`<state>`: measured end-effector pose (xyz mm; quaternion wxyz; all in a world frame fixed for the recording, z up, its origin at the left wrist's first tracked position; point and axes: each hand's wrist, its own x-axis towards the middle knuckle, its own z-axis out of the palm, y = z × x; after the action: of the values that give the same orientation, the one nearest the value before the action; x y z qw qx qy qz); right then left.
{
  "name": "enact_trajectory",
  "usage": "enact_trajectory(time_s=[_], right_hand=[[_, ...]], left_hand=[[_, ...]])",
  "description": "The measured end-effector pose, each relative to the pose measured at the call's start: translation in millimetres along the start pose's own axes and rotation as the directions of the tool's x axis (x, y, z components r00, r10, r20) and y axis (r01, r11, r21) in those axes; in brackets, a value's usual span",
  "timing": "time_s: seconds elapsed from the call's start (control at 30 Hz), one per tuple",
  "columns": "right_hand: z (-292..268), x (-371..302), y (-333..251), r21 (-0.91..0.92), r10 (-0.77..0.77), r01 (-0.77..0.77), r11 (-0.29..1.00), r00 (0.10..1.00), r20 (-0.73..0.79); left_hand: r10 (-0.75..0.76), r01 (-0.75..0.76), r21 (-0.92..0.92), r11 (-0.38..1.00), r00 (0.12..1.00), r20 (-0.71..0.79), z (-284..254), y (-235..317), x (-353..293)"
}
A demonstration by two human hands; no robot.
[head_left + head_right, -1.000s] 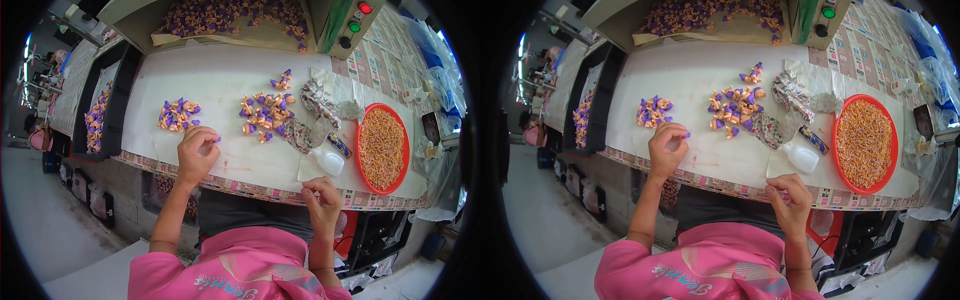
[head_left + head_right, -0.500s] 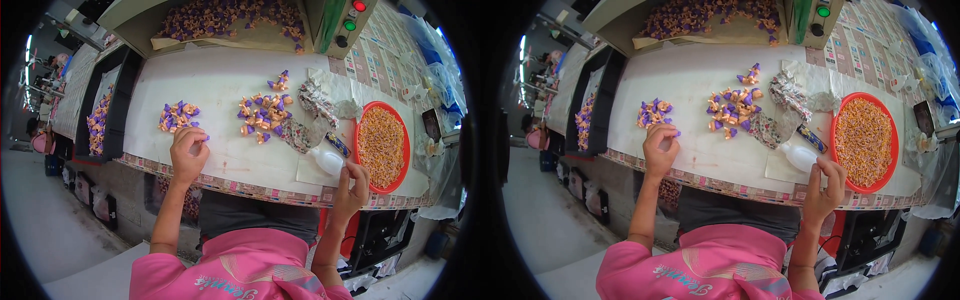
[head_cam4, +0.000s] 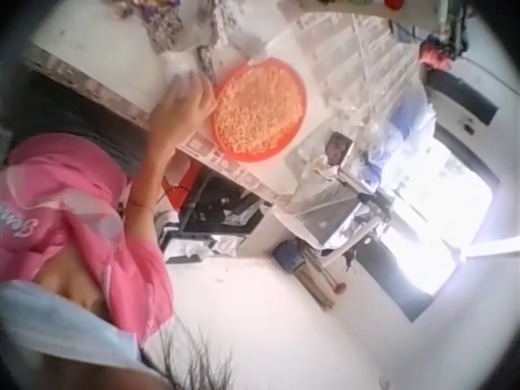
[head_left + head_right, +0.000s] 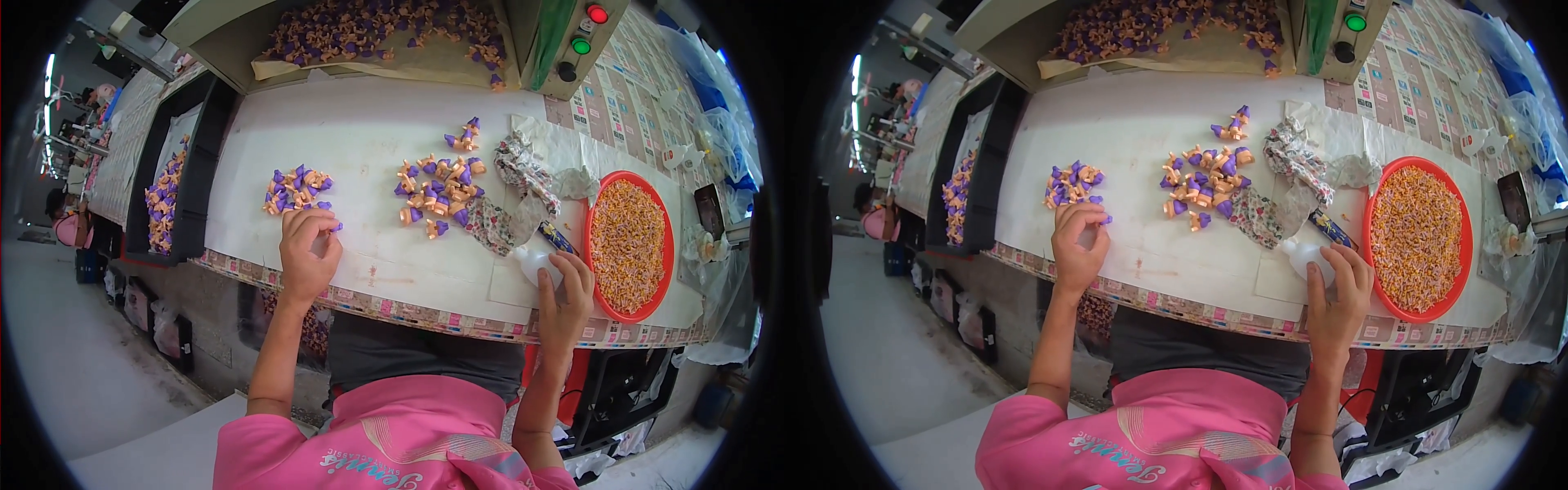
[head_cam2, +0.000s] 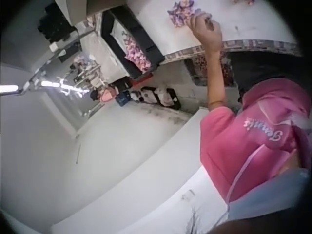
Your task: Applying glue to small plastic toy components and attaching tiny beads or eyes.
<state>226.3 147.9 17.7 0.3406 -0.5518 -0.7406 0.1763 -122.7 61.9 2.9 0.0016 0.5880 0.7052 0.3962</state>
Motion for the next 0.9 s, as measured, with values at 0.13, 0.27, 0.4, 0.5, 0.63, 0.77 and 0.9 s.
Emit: enact_trajectory(time_s=[0.13, 0.27, 0.4, 0.5, 0.63, 0.77, 0.9], right_hand=[[-2, 1, -1, -0.002, 0.022, -0.022, 1.0, 0.999, 0.028], [-8, 2, -4, -0.029, 0.022, -0.021, 0.999, 0.999, 0.04], [-17, 0, 2, -0.019, 0.029, -0.028, 0.999, 0.999, 0.041], [-26, 1, 4, -0.057, 0.025, -0.021, 0.998, 0.998, 0.062], [-36, 0, 11, -0.057, -0.014, 0.022, 0.998, 0.992, 0.128], [-40, -8, 6, 0.22, 0.129, -0.163, 0.962, 0.978, 0.161], [-43, -17, 0, 0.242, 0.046, -0.064, 0.968, 0.996, 0.08]], left_hand=[[0.001, -0.001, -0.004, 1.0, 1.0, -0.011, 0, -1, 0], [-0.015, 0.015, -0.041, 0.999, 1.0, -0.007, 2, 1, 0], [-0.001, 0.0, -0.048, 0.999, 1.0, -0.015, 2, 11, -2], [0.038, -0.038, -0.018, 0.999, 0.999, -0.008, 3, 18, -5], [0.02, -0.018, 0.081, 0.997, 1.0, -0.022, 16, 37, -11], [0.099, -0.08, 0.186, 0.979, 0.991, -0.092, 31, 72, -7], [0.164, -0.163, -0.017, 0.986, 0.986, 0.04, 49, 91, 2]])
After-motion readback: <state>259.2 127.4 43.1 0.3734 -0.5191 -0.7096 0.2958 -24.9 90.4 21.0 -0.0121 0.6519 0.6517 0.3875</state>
